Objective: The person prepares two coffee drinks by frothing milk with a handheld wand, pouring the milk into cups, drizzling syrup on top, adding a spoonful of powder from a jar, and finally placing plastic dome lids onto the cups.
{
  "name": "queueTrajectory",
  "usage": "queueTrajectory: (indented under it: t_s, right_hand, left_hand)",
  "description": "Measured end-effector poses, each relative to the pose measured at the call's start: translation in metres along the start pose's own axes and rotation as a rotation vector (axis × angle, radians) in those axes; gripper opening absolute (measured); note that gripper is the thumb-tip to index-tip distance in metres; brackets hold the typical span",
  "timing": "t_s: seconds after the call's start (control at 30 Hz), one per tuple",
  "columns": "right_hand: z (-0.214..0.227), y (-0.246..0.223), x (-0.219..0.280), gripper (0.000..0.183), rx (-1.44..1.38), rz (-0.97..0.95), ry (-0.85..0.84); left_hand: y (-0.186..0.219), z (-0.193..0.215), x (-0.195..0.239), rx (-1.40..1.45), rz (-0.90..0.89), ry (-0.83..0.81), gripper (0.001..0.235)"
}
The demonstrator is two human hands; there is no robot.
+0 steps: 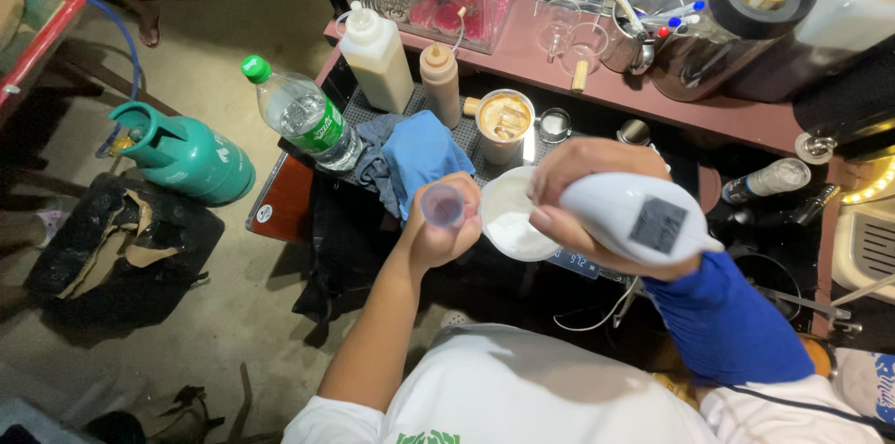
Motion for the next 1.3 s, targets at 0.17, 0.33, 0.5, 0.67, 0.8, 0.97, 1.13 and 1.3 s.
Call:
queueTrajectory:
  t_s: [0.17,0.33,0.5,0.67,0.8,0.97,1.13,1.3]
  right_hand:
    - [-0.011,0.028,-0.013,0.011,-0.172,-0.248,-0.095]
    - [-0.007,0.058,-0.028,0.013,-0.17,-0.405,0.036]
    - [-0.02,0.057,-0.017,0.011,-0.276,-0.331,0.035]
    - [-0.019,0.057,-0.018,0.014,-0.057,-0.294,-0.014]
    - [-0.03,0.056,-0.016,0.014,-0.05,-0.215,0.021]
    - [-0.039,0.05,-0.01,0.013,-0.141,-0.25,-0.058]
    - [-0.035,0.045,-0.007,0.012,-0.145,-0.228,-0.021]
    - [-0.042,0.053,-0.006,0.014,-0.044,-0.191,-0.028]
  left_hand:
    - [-0.028,0.001,-0.008,0.127,0.323,0.128,0.01]
    - [-0.039,0.001,0.004,0.178,0.292,0.13,0.011]
    - [-0.047,0.001,0.014,0.21,0.138,0.148,0.016]
    - [-0.055,-0.004,0.035,0.255,0.272,0.185,0.016]
    - [-0.056,-0.008,0.041,0.229,0.091,0.195,0.017]
    - [-0.064,-0.008,0.046,0.234,0.099,0.235,0.016]
    - [-0.075,-0.008,0.049,0.272,0.116,0.275,0.016]
    - [-0.09,-0.014,0.058,0.088,0.106,0.342,0.015]
Point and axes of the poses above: each hand's wrist, its own x-axis away from the middle knuckle, its own z-axis out of the back of the hand, y = z × x, the point moved 3 cm from there along -x, towards the middle knuckle, and after that the axes turned 3 degrees about -y, right-handed, at the moved point
